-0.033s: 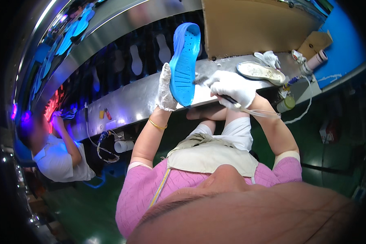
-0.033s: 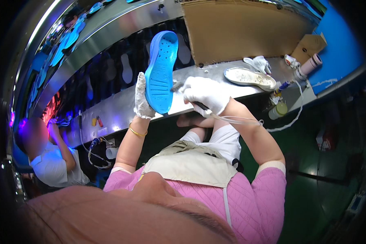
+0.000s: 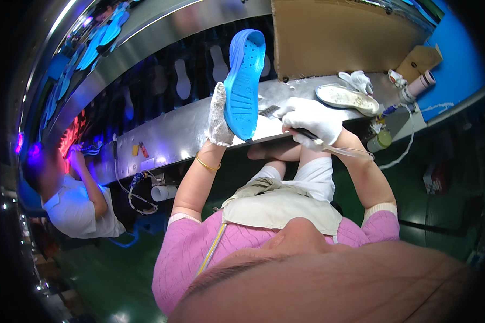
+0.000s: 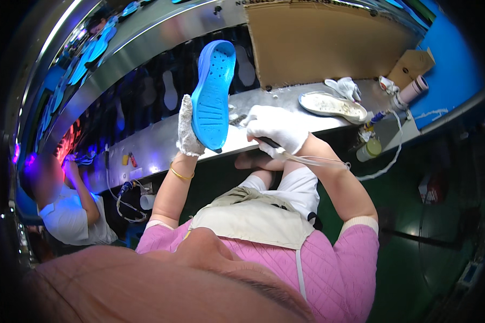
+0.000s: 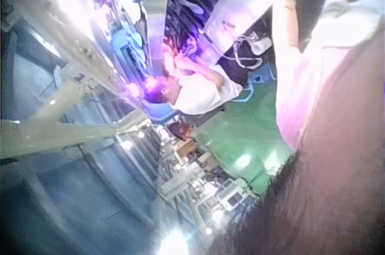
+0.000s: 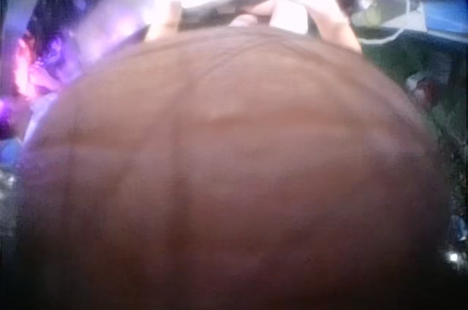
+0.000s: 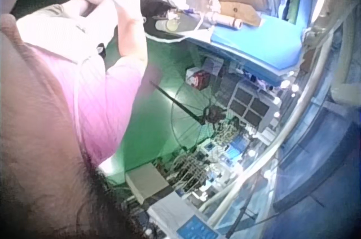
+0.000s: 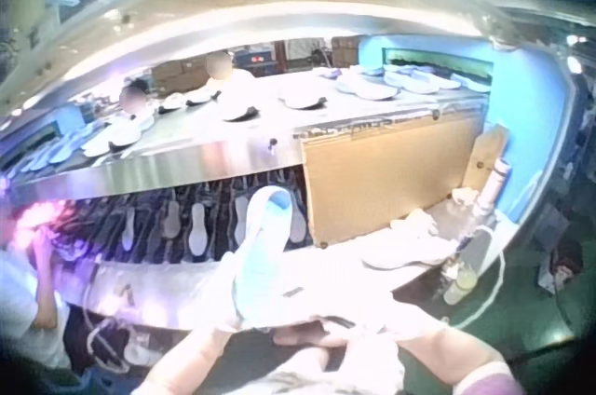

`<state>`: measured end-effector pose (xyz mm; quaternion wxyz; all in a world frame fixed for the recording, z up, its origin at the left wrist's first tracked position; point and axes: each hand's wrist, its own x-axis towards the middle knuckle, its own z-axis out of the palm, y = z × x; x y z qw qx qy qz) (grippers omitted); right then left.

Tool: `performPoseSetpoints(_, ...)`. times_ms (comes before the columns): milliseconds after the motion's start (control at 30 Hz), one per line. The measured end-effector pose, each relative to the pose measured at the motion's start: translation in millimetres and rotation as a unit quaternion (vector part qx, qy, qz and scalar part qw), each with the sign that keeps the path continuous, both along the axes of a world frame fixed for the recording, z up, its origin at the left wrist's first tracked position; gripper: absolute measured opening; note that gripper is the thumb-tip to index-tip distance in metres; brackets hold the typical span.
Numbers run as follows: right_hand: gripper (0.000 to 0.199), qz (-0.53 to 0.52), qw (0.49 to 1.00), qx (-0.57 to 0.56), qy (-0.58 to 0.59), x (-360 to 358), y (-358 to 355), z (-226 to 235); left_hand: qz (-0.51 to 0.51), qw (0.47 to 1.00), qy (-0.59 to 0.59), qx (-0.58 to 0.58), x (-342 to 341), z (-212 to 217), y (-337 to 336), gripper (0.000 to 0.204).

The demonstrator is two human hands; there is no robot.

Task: The person picks up shoe soles one at a time from a conveyor belt and coats them with adhesive using a handheld brush applicator.

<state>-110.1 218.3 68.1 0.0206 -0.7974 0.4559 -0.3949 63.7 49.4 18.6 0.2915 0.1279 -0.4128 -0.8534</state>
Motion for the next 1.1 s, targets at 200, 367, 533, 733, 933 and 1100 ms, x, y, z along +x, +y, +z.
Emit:
performPoseSetpoints(200, 0.014, -0.121, 0.975, -0.024, -0.186, -13, 24, -6, -0.135, 0.972, 0.185, -0.060, 6, 72, -65, 0.084)
performPoseSetpoints(367, 0.009, -0.093, 0.921, -0.003, -0.378, -9, 15, -29, -0.095, 0.968, 0.208, -0.104, -4, 186, -179, 0.082)
performPoseSetpoints(533, 0.010, -0.128, 0.925, 0.018, -0.357, -8, 4, -43, 0.265, 0.198, -0.586, -0.739, -26, 189, -231, 0.049)
performPoseSetpoints(733, 0.014, -0.077, 0.885, 0.049, -0.456, -11, -14, -56, 0.437, 0.375, -0.333, -0.746, 0, 158, -254, 0.044)
performPoseSetpoints(933, 0.017, -0.063, 0.895, 0.045, -0.438, -10, -36, -74, 0.468, 0.138, -0.475, -0.732, 78, 180, -308, 0.054)
performPoseSetpoints(1100, 0.021, -0.126, 0.879, 0.054, -0.458, -9, -33, -89, 0.376, 0.400, -0.605, -0.578, 117, 182, -375, 0.050)
